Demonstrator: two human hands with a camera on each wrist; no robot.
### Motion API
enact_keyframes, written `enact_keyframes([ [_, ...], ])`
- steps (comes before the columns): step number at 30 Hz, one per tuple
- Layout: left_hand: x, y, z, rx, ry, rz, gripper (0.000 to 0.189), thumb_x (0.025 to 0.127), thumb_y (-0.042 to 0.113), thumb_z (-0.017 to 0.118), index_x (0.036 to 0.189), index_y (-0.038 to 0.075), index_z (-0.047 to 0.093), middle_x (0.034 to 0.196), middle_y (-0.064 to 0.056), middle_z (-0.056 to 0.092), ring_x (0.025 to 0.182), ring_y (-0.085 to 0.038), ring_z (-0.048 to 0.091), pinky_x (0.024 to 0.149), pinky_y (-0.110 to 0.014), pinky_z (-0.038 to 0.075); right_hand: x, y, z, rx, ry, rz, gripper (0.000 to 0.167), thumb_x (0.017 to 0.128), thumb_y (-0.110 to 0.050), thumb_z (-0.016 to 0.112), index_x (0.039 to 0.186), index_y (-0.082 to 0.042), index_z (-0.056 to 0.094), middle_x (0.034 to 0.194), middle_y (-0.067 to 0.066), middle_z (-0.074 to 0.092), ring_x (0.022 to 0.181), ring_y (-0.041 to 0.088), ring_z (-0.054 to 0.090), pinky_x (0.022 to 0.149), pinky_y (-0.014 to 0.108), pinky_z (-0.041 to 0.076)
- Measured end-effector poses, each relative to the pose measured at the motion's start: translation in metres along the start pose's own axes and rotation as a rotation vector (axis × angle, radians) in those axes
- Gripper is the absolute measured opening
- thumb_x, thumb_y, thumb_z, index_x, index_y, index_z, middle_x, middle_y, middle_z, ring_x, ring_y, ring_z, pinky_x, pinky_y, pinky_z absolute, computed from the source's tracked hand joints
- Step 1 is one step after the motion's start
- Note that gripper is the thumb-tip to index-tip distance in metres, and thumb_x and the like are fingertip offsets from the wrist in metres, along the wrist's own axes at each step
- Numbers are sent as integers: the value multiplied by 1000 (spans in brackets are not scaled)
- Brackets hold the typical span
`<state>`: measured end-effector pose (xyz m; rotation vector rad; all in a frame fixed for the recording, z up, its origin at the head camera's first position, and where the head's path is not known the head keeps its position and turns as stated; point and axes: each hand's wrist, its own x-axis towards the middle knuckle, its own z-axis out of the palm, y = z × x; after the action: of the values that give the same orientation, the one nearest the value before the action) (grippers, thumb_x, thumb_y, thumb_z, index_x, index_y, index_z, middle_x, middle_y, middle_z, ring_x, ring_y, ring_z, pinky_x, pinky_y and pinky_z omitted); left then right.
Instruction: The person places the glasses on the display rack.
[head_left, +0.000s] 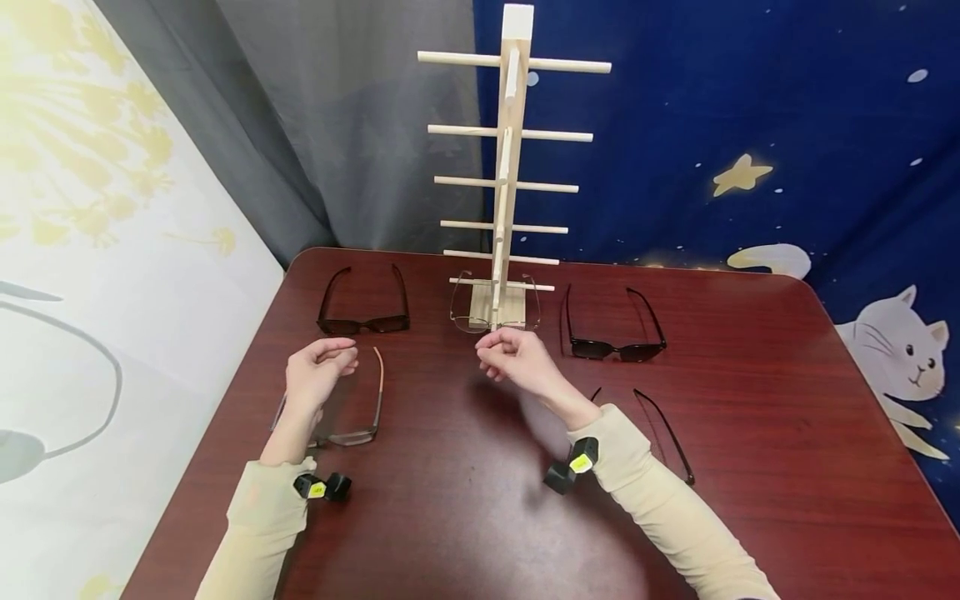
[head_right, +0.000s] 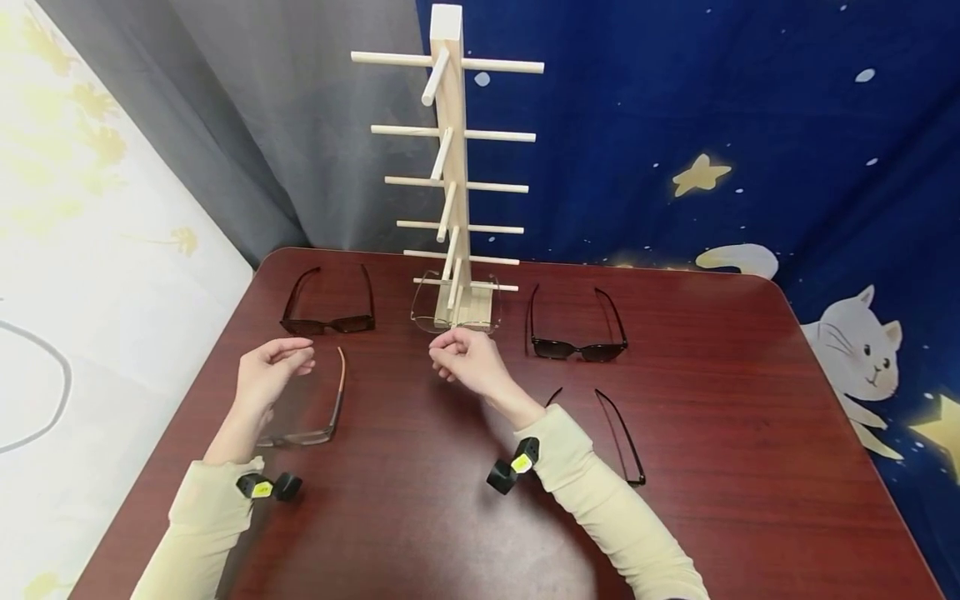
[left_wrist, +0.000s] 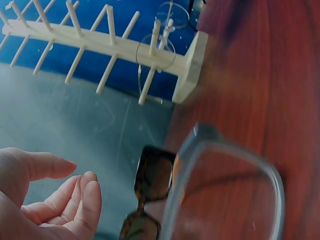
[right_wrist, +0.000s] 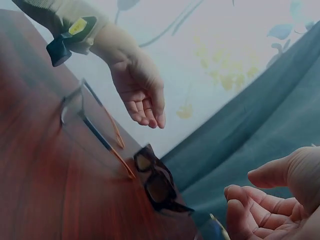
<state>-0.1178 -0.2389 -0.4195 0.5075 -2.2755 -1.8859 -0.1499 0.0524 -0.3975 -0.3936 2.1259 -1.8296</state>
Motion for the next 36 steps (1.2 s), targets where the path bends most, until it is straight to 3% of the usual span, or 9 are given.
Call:
enact_keyframes([
  [5, -6, -10, -21, -9, 38, -14, 28, 86, 1, 64, 109, -13, 58, 69, 10, 67, 61, -4, 65, 62, -20, 55, 2, 2, 18, -15, -52, -12, 17, 89, -1, 60, 100, 12, 60, 75, 24, 63, 56, 9, 57, 54, 26, 53],
  [16, -14, -32, -55, -10, 127, -20, 25, 86, 0, 63, 107, -13, 59, 68, 10, 67, 62, -7, 66, 60, -20, 55, 4, 18, 67, 21, -125, 13, 15, 87, -1, 62, 97, 11, 62, 72, 20, 65, 54, 8, 57, 51, 23, 52],
  [23, -15, -41, -73, 97, 220, -40, 20, 87, 6, 64, 103, -6, 64, 65, 15, 65, 60, -3, 64, 55, -14, 52, 5, 33, 100, 61, -126, 68, 11, 84, 0, 65, 92, 7, 65, 74, 22, 66, 54, 9, 57, 51, 25, 53],
  [27, -13, -46, -82, 187, 253, -90, 20, 88, 12, 65, 103, 0, 65, 64, 23, 60, 63, 4, 60, 57, -10, 47, 8, 42, 115, 68, -109, 86, 14, 82, 0, 67, 94, 8, 65, 79, 26, 67, 57, 14, 60, 52, 24, 53],
  [34, -11, -57, -91, 185, 209, -143, 26, 87, 11, 65, 108, -5, 63, 64, 21, 60, 61, 6, 58, 55, -10, 47, 13, 53, 134, 75, -56, 96, 19, 82, 0, 67, 98, 9, 62, 80, 20, 68, 67, 30, 65, 53, 21, 52],
  [36, -11, -61, -93, 185, 176, -145, 29, 88, 10, 64, 111, -7, 61, 65, 21, 60, 61, 5, 59, 56, -11, 49, 14, 56, 138, 80, -40, 110, 20, 81, 0, 68, 99, 8, 62, 78, 16, 68, 65, 27, 64, 53, 21, 52],
])
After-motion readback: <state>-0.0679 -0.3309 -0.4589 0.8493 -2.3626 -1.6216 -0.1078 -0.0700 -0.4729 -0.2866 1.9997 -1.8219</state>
